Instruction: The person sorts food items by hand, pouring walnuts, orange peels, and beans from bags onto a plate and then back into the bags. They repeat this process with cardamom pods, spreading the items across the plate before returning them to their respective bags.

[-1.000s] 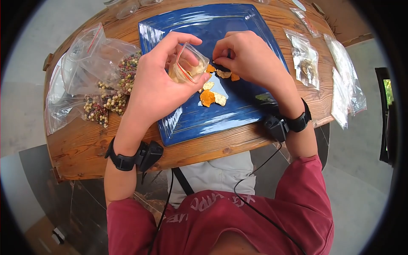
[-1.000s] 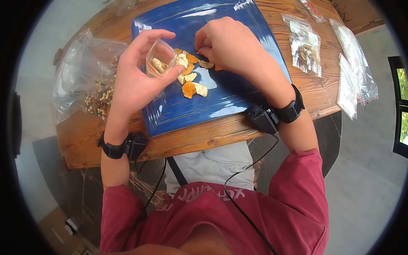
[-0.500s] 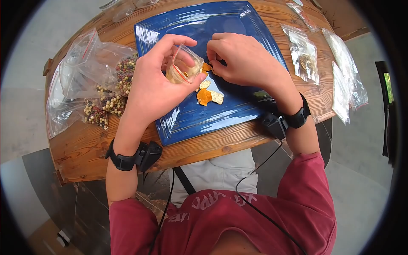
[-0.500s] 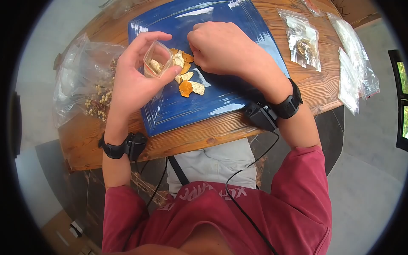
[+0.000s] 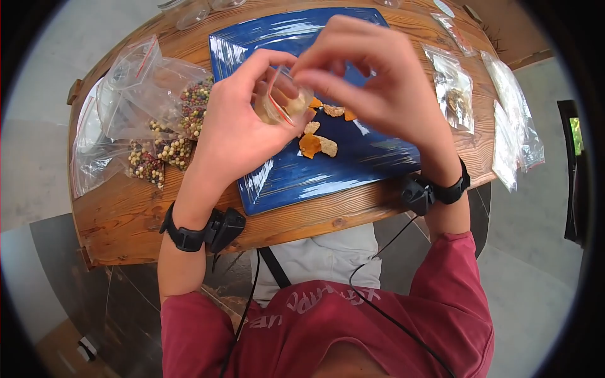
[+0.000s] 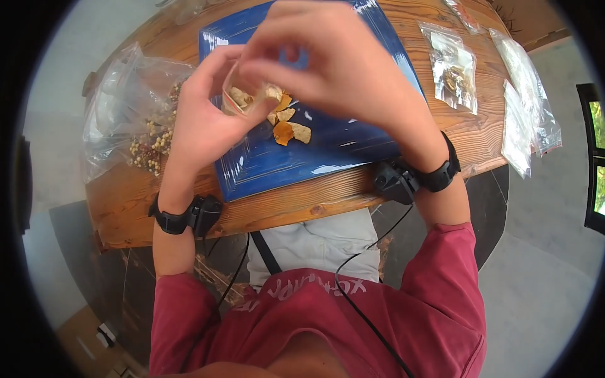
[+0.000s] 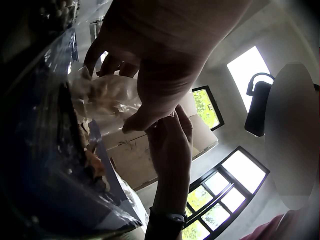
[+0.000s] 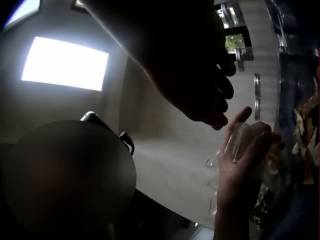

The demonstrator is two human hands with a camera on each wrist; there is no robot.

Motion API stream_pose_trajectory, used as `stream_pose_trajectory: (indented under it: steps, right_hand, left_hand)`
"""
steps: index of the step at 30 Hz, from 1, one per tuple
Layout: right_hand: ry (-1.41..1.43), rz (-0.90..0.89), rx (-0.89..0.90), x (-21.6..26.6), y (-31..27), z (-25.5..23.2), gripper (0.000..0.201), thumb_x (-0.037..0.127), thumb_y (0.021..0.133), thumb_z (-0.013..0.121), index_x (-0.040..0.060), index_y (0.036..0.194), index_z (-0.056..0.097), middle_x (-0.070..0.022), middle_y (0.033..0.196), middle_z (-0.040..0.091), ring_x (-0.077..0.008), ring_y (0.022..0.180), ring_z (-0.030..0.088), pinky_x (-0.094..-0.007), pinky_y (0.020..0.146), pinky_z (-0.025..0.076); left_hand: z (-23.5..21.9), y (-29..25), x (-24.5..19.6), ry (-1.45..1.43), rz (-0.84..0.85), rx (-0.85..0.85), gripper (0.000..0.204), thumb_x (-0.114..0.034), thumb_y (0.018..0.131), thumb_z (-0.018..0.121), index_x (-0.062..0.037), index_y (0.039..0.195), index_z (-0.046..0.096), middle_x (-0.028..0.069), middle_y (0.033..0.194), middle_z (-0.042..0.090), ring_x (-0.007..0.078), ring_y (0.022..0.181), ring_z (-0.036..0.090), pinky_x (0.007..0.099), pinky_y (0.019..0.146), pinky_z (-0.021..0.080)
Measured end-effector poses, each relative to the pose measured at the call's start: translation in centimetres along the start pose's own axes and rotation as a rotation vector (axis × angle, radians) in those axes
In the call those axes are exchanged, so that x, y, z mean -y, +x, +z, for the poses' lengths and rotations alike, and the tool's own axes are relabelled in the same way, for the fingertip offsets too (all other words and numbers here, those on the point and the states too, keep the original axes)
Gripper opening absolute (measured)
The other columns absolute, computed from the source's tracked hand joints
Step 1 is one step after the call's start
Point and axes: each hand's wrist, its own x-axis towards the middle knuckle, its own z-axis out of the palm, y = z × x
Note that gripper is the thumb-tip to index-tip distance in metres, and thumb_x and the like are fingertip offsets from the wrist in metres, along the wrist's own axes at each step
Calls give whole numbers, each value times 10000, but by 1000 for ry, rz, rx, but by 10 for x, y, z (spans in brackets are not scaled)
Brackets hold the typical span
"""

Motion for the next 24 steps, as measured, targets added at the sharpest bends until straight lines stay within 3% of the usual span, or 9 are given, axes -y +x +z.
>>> stream_pose_trajectory:
  steps: [1,3,6,9,13,16,19,23,24]
  right_hand:
    - [8,153,-53,1,1,-3,105,129,881,785,56,953,767,-28,817,675,-130,712,584,-251,622,430]
    - [-73,242,-62,-9,8,-5,147,154,866,802,51,964,766,-54,822,696,-176,720,623,-279,635,467]
    - [-201,167,285,-24,8,6,200,182,838,826,47,972,764,-84,859,724,-243,756,674,-333,673,522]
    - [-296,234,338,-30,10,23,239,206,811,845,46,967,760,-104,900,738,-288,818,704,-384,716,555]
    - [-354,343,482,-27,21,26,205,221,815,835,46,895,763,-103,835,743,-277,811,721,-371,741,567]
    - [-310,316,488,-27,23,24,181,198,822,827,36,865,756,-107,800,741,-255,787,731,-347,731,571]
    - [-47,313,448,-36,24,13,184,184,833,822,22,860,742,-109,787,731,-216,740,717,-319,702,563]
    - [-19,298,195,-20,26,-17,194,168,874,813,-2,901,722,-28,796,712,-120,704,642,-263,623,483]
    - [-17,168,152,-20,26,-17,181,165,885,803,3,906,724,-33,811,710,-117,719,642,-267,630,484]
  left_hand:
    - [-2,2,1,-29,7,-60,455,-85,801,834,-84,1205,627,38,885,693,135,820,690,296,747,551]
    - [-6,4,2,-90,18,-175,439,-60,823,816,-80,1217,625,23,910,699,110,847,687,276,763,550]
    - [-9,7,4,-242,8,-287,388,-34,877,779,-55,1229,617,16,952,703,98,906,674,254,803,538]
    - [-11,10,8,-354,34,-327,376,-50,908,766,-40,1246,602,20,959,700,100,922,662,248,806,526]
    - [-9,9,13,-390,39,-312,392,-69,909,773,-45,1257,593,13,939,687,86,886,645,237,782,519]
    - [-9,8,14,-306,44,-275,401,-75,900,784,-56,1253,594,7,916,673,75,849,631,233,752,516]
    - [-11,8,15,-222,34,-232,437,-93,858,819,-76,1235,600,2,877,663,73,810,624,248,722,517]
    - [-12,5,9,-120,-36,-128,465,-115,817,839,-95,1219,606,6,850,667,97,811,642,277,753,529]
    - [-10,4,10,-86,-25,-110,461,-114,817,837,-95,1217,608,9,858,671,100,816,646,279,759,531]
